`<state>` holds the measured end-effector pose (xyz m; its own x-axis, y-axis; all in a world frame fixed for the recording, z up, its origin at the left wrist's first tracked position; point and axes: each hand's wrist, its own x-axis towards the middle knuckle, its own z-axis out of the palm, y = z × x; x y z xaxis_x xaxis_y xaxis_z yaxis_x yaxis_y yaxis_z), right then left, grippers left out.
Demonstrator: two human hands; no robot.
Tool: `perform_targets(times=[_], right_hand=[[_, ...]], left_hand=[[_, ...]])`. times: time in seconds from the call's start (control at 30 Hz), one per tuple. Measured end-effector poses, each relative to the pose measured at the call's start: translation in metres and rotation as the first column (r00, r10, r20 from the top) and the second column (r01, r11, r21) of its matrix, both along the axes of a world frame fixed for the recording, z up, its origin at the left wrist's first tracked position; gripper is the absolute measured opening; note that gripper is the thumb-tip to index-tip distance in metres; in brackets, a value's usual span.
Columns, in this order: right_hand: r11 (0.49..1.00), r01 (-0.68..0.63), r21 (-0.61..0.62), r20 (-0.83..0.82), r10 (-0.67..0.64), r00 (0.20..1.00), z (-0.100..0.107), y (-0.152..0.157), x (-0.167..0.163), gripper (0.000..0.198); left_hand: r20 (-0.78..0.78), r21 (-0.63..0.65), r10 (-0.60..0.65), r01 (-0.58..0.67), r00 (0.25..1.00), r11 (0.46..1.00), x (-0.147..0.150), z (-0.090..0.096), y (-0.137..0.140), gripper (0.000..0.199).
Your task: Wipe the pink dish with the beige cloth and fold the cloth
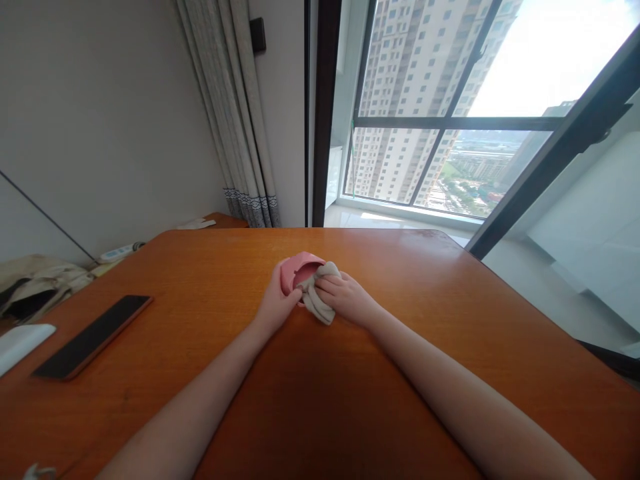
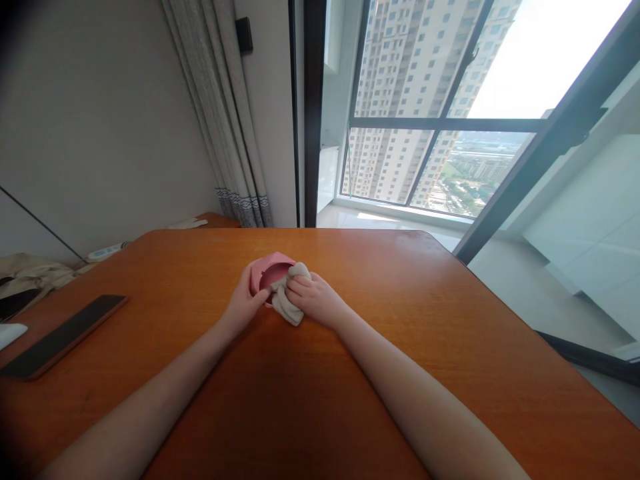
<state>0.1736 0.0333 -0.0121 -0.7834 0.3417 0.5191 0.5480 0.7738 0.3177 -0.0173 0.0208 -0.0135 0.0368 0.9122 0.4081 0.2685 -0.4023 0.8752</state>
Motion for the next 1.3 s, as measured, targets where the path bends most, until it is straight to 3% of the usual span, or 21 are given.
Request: perform_targets(times=[0.17, 0.3, 0.4, 0.57, 0.67, 0.77, 0.83, 1.03, 1.3], right_hand=[[0.999, 0.032, 0.010, -0.004, -0.032, 0.999, -0.004, -0.003, -0.001, 0.022], [0.999, 0.048, -0.016, -0.046, -0.049, 0.998, -0.005, -0.009, -0.008, 0.022], [1.000, 0.016, -0.015, -0.030, -0.017, 0.999, -0.001, -0.009, -0.008, 0.022], [0.998, 0.058, 0.008, 0.014, -0.059, 0.998, 0.001, -0.007, -0.006, 0.023], [0.996, 0.086, -0.015, -0.012, -0.086, 0.996, -0.003, -0.007, -0.007, 0.019], [0.987, 0.156, -0.040, -0.110, -0.160, 0.981, -0.007, -0.008, -0.008, 0.018], [0.984, 0.174, -0.047, -0.154, -0.180, 0.972, -0.008, -0.008, -0.009, 0.021], [0.984, 0.137, -0.114, -0.149, -0.153, 0.977, -0.010, -0.008, -0.011, 0.018], [0.983, 0.140, -0.118, -0.124, -0.154, 0.980, -0.009, -0.009, -0.011, 0.018]], left_hand=[[0.048, -0.020, 0.109, -0.108, 0.993, 0.994, 0.009, -0.007, -0.005, 0.081], [0.053, -0.017, 0.146, -0.145, 0.988, 0.989, 0.012, -0.008, -0.006, 0.070], [0.029, -0.040, 0.105, -0.104, 0.994, 0.994, 0.001, -0.003, 0.002, 0.058], [-0.071, -0.028, -0.013, 0.011, 0.997, 1.000, -0.011, 0.001, 0.008, 0.062], [0.066, -0.051, 0.011, -0.008, 0.998, 0.999, 0.000, -0.002, 0.001, 0.073], [0.224, -0.114, -0.068, 0.096, 0.972, 0.989, 0.017, -0.005, -0.010, 0.088], [0.243, -0.115, -0.092, 0.123, 0.966, 0.986, 0.025, -0.006, -0.015, 0.092], [0.149, -0.093, 0.013, 0.001, 0.989, 0.996, 0.021, -0.006, -0.014, 0.074], [0.150, -0.135, 0.023, -0.002, 0.988, 0.991, 0.020, -0.007, -0.014, 0.065]])
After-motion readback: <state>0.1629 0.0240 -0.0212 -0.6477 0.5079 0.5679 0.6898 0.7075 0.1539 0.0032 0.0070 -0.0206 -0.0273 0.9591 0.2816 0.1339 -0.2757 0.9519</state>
